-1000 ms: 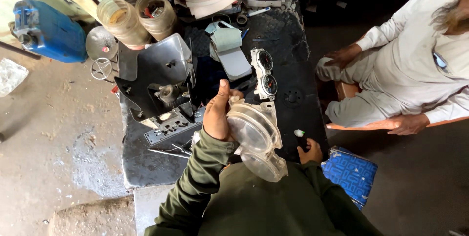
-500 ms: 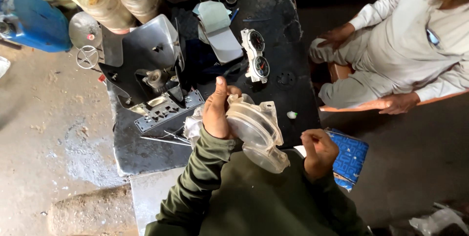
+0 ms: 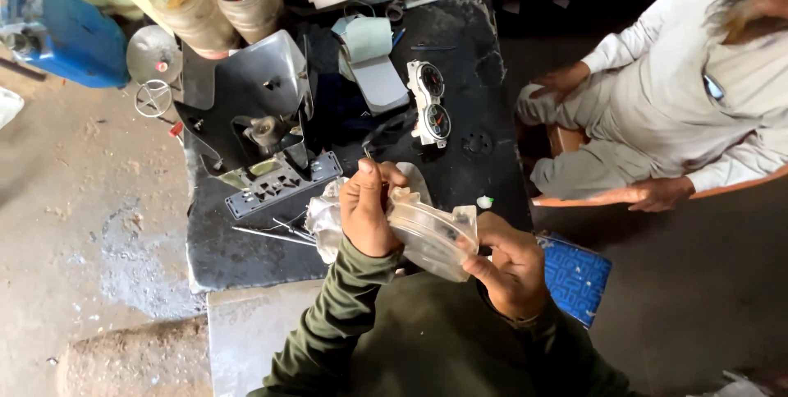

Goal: The person holds a clear plastic speedometer lens cover, applies adhesive from a small squeeze bottle along its edge, wipes the cover with a cloth, and presses the gauge cluster into the cover while aligning it.

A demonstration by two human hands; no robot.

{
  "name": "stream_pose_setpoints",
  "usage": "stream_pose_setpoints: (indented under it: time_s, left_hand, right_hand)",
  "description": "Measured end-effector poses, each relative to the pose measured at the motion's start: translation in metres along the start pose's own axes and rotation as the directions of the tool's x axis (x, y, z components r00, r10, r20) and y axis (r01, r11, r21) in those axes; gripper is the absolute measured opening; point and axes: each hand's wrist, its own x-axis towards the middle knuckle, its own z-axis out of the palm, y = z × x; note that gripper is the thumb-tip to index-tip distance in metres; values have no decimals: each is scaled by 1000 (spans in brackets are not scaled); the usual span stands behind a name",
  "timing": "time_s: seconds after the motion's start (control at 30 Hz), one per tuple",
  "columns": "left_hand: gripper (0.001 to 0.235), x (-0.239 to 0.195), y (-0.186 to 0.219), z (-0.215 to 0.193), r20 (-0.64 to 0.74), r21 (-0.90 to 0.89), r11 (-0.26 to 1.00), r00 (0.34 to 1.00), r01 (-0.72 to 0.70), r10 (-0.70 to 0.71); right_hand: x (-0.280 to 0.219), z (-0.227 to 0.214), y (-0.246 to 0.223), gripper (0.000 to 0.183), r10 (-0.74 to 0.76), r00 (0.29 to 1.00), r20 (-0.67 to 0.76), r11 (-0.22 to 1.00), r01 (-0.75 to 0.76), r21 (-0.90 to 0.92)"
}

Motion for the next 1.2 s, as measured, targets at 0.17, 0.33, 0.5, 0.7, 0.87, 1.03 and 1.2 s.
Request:
stream_pose_setpoints:
  time_s: [0.17,0.33,0.5,0.7,0.87,1.03,1.2]
  left_hand:
    - [47,-14,36,12,50,156,983,995,-93,86]
    - [34,-21,83,51,335,445,778,888,-444,315]
    - [20,-22,82,66,546,581,382,693,-718,472]
    - [11,-43,73,90,839,312,-339,89,-888,537]
    - [14,-65,53,111,767,344,-431,-15,-834,641]
    - [25,-99,31,114,765,440,-481,36,-758,643]
    - [23,-165,-79,83,253,966,-159,610,-206,751]
  right_hand:
    - [3,3,-1,23,137,990,10,986,-138,98]
    - [-1,-6,23,20,279,960,10,943,-276,187]
    - [26,-12,16,41,11,997,70,993,-3,-118]
    - [32,-30,-7,85,32,965,259,914,-133,383]
    - [28,-28,-17,70,328,861,388,226,-471,853]
    - [13,-35,9,50,411,683,604,-202,-578,791]
    - [9,-52,16,49,400,783,476,439,-620,651]
